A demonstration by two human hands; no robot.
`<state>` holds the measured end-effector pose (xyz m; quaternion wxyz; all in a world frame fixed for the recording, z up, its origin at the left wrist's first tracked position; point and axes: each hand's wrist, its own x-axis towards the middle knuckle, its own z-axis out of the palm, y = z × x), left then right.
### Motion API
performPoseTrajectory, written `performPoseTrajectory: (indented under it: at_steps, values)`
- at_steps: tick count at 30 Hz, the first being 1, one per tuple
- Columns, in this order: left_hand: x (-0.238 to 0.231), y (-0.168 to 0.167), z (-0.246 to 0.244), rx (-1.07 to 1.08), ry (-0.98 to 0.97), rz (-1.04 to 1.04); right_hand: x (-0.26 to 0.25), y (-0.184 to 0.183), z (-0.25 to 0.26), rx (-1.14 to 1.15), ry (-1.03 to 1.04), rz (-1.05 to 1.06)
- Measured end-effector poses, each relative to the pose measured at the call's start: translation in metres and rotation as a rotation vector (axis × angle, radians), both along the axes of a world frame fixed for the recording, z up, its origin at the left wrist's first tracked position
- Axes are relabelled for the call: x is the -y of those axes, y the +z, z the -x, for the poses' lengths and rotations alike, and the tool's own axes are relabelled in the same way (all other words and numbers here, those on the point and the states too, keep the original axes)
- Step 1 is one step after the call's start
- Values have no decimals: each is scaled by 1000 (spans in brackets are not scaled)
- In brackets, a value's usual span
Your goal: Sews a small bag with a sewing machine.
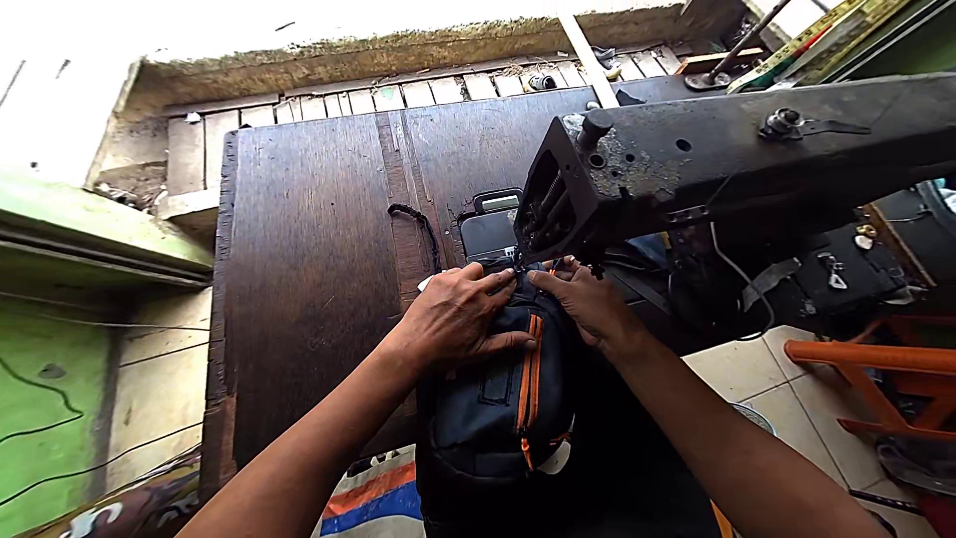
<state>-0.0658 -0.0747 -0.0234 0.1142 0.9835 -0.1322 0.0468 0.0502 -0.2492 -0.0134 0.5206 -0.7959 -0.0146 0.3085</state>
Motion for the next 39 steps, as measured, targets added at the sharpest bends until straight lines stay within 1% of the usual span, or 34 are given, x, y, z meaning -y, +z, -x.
performPoseTrajectory:
  at_steps: [2,4,6,8,12,14,22,26,30,35,39]
  values:
    - [1,1,-1,-4,-2,-14,1,-3,-5,148,93,158]
    - [3,2,0,-11,-1,-31,0,1,-5,275,196,298]
    - [4,3,1,-15,5,-37,-1,7,-4,345,256,349]
    - [4,2,2,-11,11,-28,0,6,-5,373,258,334]
    - [8,3,3,12,7,-45,3,1,-9,346,228,286]
    - [9,3,4,10,13,-53,2,3,-9,335,240,304]
    - [10,3,2,-4,9,-48,-1,6,-7,424,292,365]
    - [9,2,-1,17,28,-52,-6,7,-9,400,284,415]
    - [6,0,-3,35,26,-53,-7,3,-12,424,248,360]
    - [4,-2,-2,72,-4,-83,-2,4,-14,397,276,376]
    - [5,-2,-4,34,-2,-87,-4,3,-12,413,236,371]
